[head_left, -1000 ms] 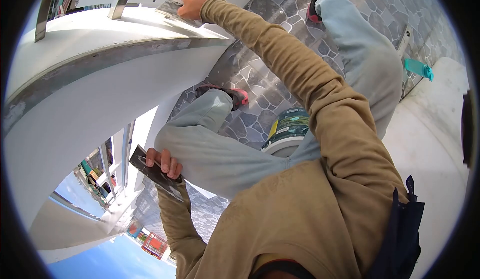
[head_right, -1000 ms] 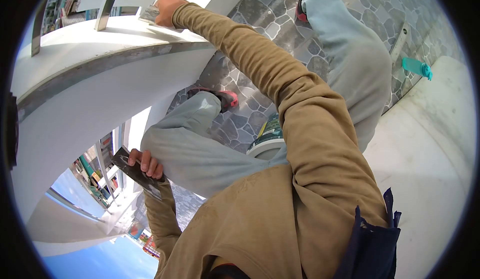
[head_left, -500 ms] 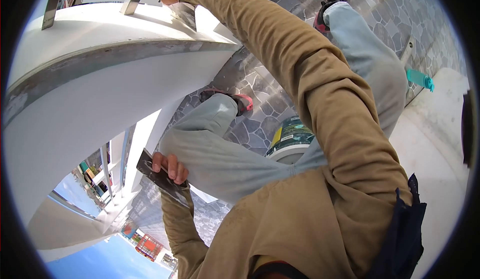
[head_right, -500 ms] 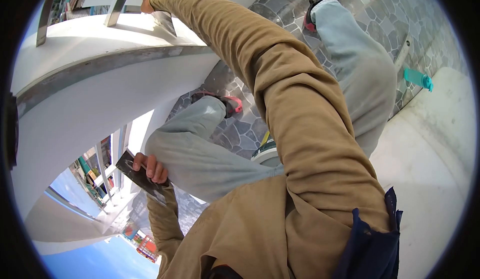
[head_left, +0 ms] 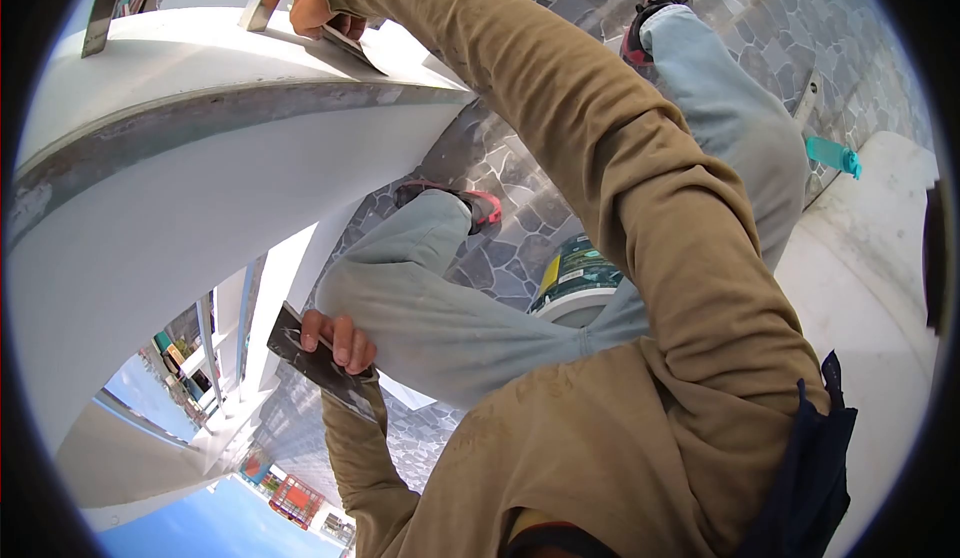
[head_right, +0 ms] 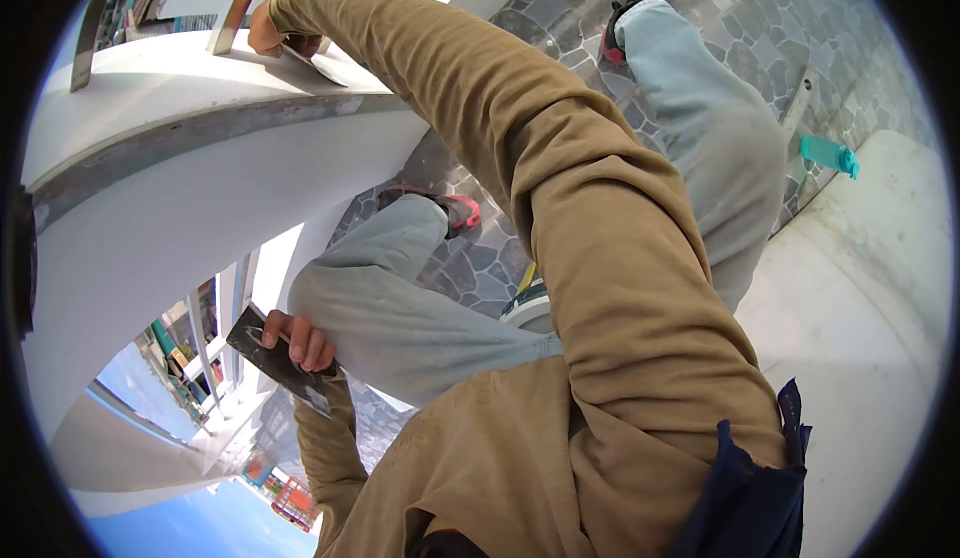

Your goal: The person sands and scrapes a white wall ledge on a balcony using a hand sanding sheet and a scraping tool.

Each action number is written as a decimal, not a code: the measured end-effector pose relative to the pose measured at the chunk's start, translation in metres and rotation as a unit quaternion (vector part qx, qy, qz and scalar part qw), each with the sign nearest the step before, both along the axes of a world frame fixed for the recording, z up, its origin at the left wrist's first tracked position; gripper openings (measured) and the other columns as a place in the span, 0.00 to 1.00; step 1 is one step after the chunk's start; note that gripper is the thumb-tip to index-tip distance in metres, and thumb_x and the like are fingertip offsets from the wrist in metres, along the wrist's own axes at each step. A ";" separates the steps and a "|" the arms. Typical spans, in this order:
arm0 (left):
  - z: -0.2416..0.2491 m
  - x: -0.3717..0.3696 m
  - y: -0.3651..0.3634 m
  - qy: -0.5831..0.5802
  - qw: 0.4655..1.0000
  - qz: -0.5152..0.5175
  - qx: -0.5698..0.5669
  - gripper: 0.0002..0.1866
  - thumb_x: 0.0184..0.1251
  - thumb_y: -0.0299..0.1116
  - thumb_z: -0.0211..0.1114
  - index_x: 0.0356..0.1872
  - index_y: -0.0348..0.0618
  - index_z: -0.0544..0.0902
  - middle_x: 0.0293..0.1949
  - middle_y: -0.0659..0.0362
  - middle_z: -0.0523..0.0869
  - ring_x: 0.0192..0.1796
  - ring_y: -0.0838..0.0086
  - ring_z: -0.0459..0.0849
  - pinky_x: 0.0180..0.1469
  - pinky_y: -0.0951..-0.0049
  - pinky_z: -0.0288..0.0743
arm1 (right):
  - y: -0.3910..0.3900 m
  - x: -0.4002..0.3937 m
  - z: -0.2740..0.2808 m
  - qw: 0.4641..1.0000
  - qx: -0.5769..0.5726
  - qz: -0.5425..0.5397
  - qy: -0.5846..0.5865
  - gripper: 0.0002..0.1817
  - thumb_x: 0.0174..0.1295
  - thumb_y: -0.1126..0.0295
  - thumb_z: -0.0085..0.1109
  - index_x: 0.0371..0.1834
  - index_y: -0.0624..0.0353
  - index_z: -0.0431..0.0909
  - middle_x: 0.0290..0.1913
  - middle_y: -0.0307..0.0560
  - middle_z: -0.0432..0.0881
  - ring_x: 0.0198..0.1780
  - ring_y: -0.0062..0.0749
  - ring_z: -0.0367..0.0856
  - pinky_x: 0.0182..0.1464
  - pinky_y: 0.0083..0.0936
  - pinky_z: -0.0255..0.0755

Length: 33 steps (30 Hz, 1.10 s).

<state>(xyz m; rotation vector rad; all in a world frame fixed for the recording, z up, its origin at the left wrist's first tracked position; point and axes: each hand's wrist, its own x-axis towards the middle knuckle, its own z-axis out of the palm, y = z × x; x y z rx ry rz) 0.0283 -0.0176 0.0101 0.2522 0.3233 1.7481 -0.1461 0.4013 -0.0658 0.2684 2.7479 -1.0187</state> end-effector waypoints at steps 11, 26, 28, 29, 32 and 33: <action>0.001 0.004 -0.002 -0.001 0.999 0.023 -0.037 0.13 0.78 0.44 0.41 0.42 0.51 0.71 0.40 0.45 0.74 0.37 0.61 0.76 0.39 0.67 0.69 | 0.019 0.006 -0.006 0.998 -0.041 -0.033 0.028 0.22 0.56 0.61 0.49 0.48 0.63 0.80 0.50 0.54 0.80 0.47 0.44 0.78 0.51 0.41 0.69; 0.000 0.003 0.000 -0.005 1.000 0.004 -0.003 0.11 0.78 0.43 0.42 0.42 0.52 0.71 0.40 0.46 0.75 0.38 0.62 0.77 0.40 0.68 0.69 | 0.009 0.011 0.015 0.988 -0.107 -0.070 0.090 0.22 0.51 0.59 0.50 0.45 0.60 0.81 0.46 0.50 0.82 0.42 0.41 0.77 0.46 0.39 0.69; -0.001 0.002 -0.003 -0.005 1.000 0.003 -0.010 0.12 0.78 0.44 0.42 0.42 0.52 0.71 0.40 0.46 0.75 0.38 0.62 0.77 0.40 0.68 0.69 | 0.021 -0.037 -0.023 0.994 -0.067 -0.037 0.073 0.23 0.51 0.59 0.50 0.46 0.61 0.81 0.48 0.51 0.81 0.44 0.41 0.78 0.48 0.39 0.70; -0.001 0.002 -0.003 -0.004 1.000 0.003 -0.016 0.12 0.78 0.44 0.42 0.42 0.52 0.71 0.40 0.46 0.75 0.38 0.62 0.77 0.40 0.68 0.69 | 0.022 -0.029 -0.014 0.995 -0.069 -0.059 0.043 0.23 0.52 0.60 0.50 0.48 0.62 0.81 0.50 0.53 0.81 0.46 0.43 0.79 0.50 0.39 0.70; 0.000 0.002 -0.002 0.000 1.000 0.005 -0.023 0.12 0.78 0.44 0.42 0.42 0.52 0.71 0.40 0.47 0.75 0.38 0.62 0.77 0.40 0.68 0.69 | 0.028 -0.022 -0.014 1.000 0.003 -0.005 0.027 0.25 0.52 0.63 0.52 0.51 0.64 0.80 0.54 0.59 0.79 0.52 0.47 0.79 0.54 0.40 0.70; 0.001 0.002 -0.002 0.001 1.000 0.006 -0.024 0.12 0.78 0.44 0.42 0.42 0.52 0.71 0.40 0.47 0.75 0.38 0.62 0.77 0.40 0.68 0.69 | 0.025 -0.022 -0.019 0.998 0.036 0.032 0.034 0.24 0.52 0.64 0.52 0.51 0.65 0.79 0.54 0.59 0.79 0.53 0.48 0.79 0.54 0.41 0.70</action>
